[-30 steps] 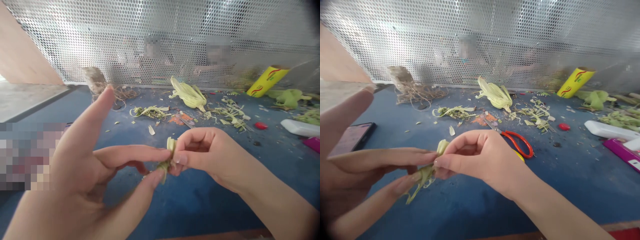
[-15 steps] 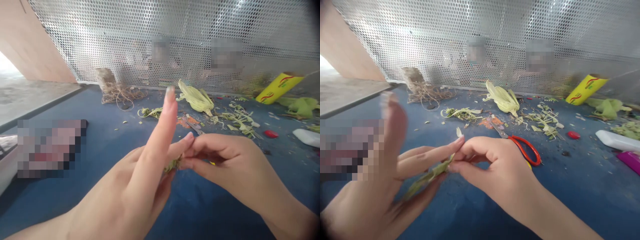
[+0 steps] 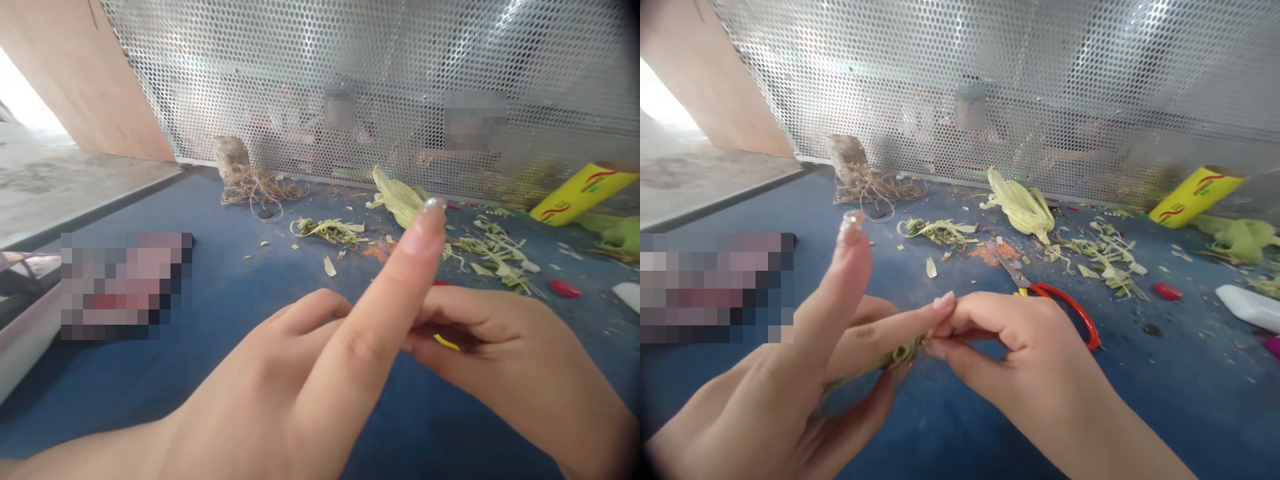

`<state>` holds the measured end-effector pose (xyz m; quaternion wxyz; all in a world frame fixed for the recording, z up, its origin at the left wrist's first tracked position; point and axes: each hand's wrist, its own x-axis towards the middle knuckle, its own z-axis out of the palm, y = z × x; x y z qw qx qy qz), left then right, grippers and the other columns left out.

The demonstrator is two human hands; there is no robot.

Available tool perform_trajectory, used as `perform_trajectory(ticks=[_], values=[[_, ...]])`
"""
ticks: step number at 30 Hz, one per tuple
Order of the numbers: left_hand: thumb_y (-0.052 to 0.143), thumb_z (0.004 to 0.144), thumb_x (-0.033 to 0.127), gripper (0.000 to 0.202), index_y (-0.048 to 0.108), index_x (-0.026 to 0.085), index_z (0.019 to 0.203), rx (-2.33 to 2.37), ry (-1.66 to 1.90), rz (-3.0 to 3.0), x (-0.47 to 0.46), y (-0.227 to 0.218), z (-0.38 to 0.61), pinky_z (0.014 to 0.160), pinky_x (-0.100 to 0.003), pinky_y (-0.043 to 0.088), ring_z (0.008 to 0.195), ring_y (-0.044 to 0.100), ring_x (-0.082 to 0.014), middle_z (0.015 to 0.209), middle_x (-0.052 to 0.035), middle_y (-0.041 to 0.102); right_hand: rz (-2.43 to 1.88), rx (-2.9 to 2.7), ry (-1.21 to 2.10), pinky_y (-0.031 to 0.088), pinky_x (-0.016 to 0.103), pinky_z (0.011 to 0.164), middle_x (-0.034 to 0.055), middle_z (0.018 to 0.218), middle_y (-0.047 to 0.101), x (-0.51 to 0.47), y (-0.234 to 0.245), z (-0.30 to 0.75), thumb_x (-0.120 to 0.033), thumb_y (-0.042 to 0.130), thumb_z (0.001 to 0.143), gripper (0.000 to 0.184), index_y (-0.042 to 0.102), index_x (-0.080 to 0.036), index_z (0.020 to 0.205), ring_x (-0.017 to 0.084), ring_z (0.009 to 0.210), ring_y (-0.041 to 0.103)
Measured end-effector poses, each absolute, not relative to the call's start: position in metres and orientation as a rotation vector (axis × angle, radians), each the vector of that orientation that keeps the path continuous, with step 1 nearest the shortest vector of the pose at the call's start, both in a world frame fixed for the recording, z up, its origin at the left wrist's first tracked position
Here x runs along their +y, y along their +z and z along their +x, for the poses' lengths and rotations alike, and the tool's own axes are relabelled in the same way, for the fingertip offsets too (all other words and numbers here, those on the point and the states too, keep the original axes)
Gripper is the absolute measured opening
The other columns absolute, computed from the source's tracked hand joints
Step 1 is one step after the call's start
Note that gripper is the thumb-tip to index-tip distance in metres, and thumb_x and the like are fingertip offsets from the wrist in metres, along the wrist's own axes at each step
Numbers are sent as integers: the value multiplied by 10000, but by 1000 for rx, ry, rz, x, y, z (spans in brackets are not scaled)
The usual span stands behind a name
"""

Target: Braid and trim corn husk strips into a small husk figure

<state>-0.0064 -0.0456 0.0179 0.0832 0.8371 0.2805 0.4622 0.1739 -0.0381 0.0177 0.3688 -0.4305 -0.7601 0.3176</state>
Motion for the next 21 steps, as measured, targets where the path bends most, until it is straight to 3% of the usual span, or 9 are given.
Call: perform_trajectory(ticks=[5,9,12,17,21], values=[[412,674,43,732,192,227,1347,810,1149,2522,-42,17,-8,576,-182,556,687,659,-130,879,28,672,-1168,-2074,683,495,72,576,-106,682,679,-41,21,175,-118,614,703,138,632,-254,691,59,604,644],[415,681,81,732,181,248,1354,991,1122,2510,-46,15,-4,599,-179,556,650,656,-117,868,41,646,-1143,-2177,382,500,83,585,-112,688,663,-46,20,177,-125,604,715,141,605,-266,731,52,585,627],[435,678,121,719,213,262,1347,1022,1188,2581,-45,15,-4,604,-196,561,616,641,-121,829,55,622,-1082,-2200,112,518,109,658,-83,790,678,-53,15,180,-153,571,754,127,589,-267,809,76,686,648],[490,658,96,689,317,292,1296,925,1274,2654,-40,15,-6,632,-219,564,629,636,-134,827,48,630,-971,-2239,-260,512,246,859,-13,963,689,-59,2,183,-114,509,757,262,577,-211,991,171,889,646],[506,692,99,604,382,296,1249,944,1353,2591,-42,17,-5,593,-215,556,623,637,-137,759,49,640,-838,-2152,-434,528,216,840,-4,918,703,-56,-2,177,-129,536,749,207,624,-189,926,170,848,657]])
